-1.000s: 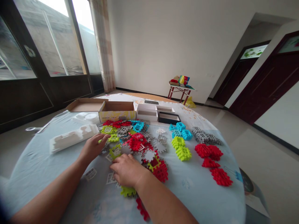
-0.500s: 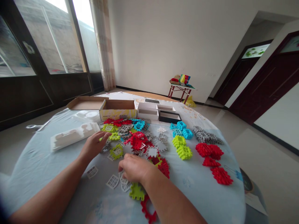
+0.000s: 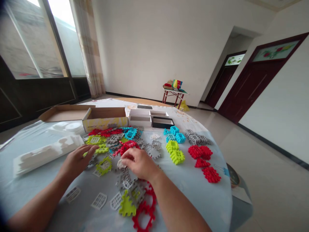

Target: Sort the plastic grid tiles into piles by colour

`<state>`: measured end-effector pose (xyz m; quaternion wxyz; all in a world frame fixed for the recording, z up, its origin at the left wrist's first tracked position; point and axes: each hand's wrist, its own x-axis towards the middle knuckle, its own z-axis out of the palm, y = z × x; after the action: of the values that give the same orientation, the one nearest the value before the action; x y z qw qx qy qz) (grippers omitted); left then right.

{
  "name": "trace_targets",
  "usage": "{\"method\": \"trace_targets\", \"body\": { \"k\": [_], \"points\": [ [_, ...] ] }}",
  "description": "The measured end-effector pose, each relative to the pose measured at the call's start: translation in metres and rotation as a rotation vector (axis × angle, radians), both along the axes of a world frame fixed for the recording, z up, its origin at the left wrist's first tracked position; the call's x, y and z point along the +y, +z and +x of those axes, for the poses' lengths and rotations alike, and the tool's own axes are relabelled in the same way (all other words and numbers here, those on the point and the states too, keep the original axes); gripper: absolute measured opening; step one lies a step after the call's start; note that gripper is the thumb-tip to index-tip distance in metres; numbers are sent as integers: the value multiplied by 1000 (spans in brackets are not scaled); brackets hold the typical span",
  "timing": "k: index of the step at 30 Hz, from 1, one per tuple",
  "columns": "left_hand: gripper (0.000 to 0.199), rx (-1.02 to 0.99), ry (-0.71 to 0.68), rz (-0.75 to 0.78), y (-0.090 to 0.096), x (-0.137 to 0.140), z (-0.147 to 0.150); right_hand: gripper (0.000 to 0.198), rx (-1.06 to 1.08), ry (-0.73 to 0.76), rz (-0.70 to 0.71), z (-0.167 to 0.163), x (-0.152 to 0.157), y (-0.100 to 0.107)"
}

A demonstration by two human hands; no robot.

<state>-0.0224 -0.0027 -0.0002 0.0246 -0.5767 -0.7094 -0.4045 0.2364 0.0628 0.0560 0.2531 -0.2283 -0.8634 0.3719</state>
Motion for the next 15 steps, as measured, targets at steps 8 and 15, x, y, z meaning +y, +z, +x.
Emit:
{"method": "trace_targets", "body": {
  "k": [8,15],
  "points": [
    [38,6,-36,-6,-4,5,-2,19,-57,-627,28,30,113,-19],
    [36,11,-61,-21,-8,6,-8,19,-170,-835,82,28,171,-34]
  ]
}}
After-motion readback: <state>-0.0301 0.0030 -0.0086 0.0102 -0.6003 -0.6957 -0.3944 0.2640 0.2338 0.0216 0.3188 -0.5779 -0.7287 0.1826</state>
